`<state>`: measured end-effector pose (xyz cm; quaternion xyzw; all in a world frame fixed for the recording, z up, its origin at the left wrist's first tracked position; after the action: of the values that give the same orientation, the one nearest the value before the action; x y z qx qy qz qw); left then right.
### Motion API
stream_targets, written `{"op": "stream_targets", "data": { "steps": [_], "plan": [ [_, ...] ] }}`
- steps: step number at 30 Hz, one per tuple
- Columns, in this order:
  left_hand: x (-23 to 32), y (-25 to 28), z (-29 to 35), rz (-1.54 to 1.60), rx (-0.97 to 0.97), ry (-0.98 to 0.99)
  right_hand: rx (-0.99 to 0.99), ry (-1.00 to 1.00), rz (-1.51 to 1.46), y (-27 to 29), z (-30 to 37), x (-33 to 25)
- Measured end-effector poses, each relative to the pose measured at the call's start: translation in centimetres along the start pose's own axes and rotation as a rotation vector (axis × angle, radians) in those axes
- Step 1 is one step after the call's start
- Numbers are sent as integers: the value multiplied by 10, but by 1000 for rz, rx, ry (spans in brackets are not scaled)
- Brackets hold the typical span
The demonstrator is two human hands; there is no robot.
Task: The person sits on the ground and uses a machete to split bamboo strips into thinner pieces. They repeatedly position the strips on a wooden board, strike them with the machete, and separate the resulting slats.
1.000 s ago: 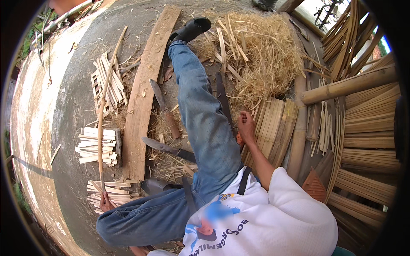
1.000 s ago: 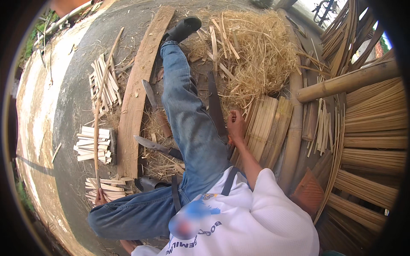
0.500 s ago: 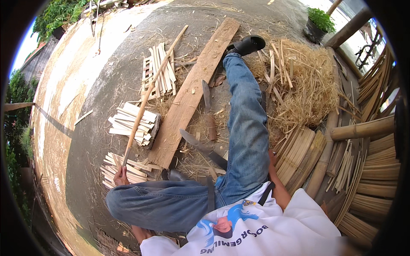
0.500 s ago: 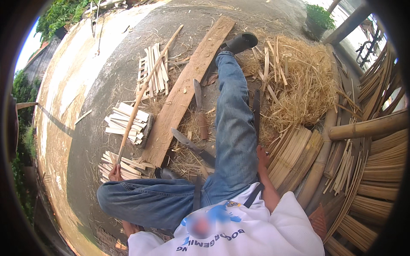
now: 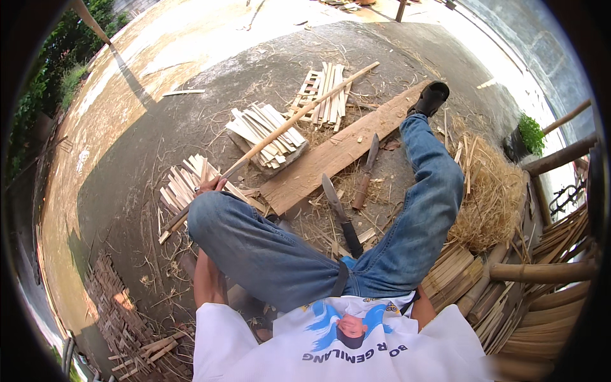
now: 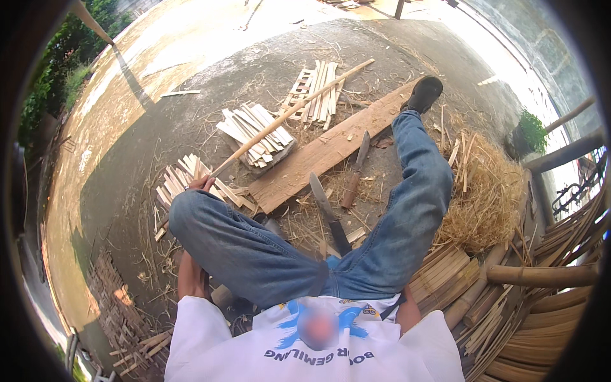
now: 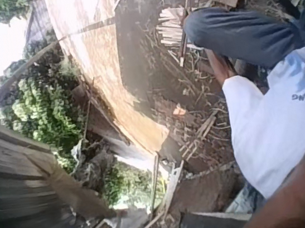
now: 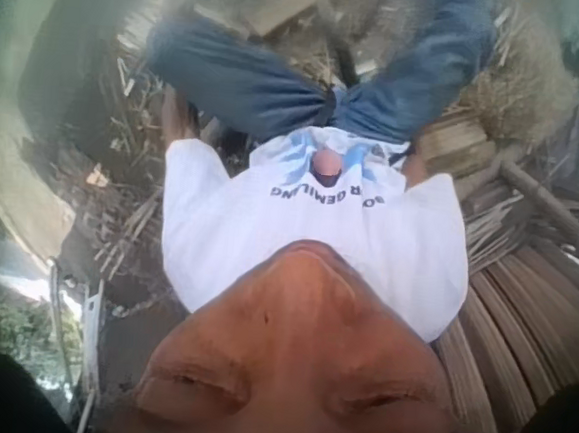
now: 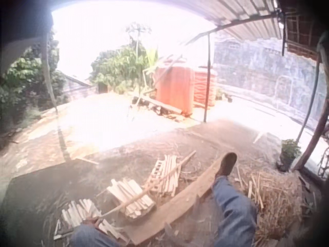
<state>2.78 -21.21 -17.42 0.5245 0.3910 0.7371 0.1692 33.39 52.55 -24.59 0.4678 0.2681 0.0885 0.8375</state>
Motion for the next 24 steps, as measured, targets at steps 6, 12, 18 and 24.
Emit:
{"op": "stream_targets", "data": {
  "steps": [6,12,18,24],
  "plan": [
    [18,24,28,-51,105,-34,-134,-115,-521,17,18,-14],
    [13,23,40,50,273,-135,-233,-148,-956,64,44,-45],
    [19,9,25,61,167,-88,-411,62,-1296,130,27,-59],
    [15,4,28,-40,143,-23,-330,50,-1531,172,24,-104]
  ]
}}
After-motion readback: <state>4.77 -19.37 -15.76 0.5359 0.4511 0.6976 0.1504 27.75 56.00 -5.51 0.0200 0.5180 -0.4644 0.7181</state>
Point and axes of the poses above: each hand's wrist, its own z-axis away from the middle knuckle, its own y-axis out of the back of the hand, x = y × z, the point moved 7 cm from there along -z, towards the middle knuckle, and after that the axes turned 2 degrees about x, right-handed, at the moved point
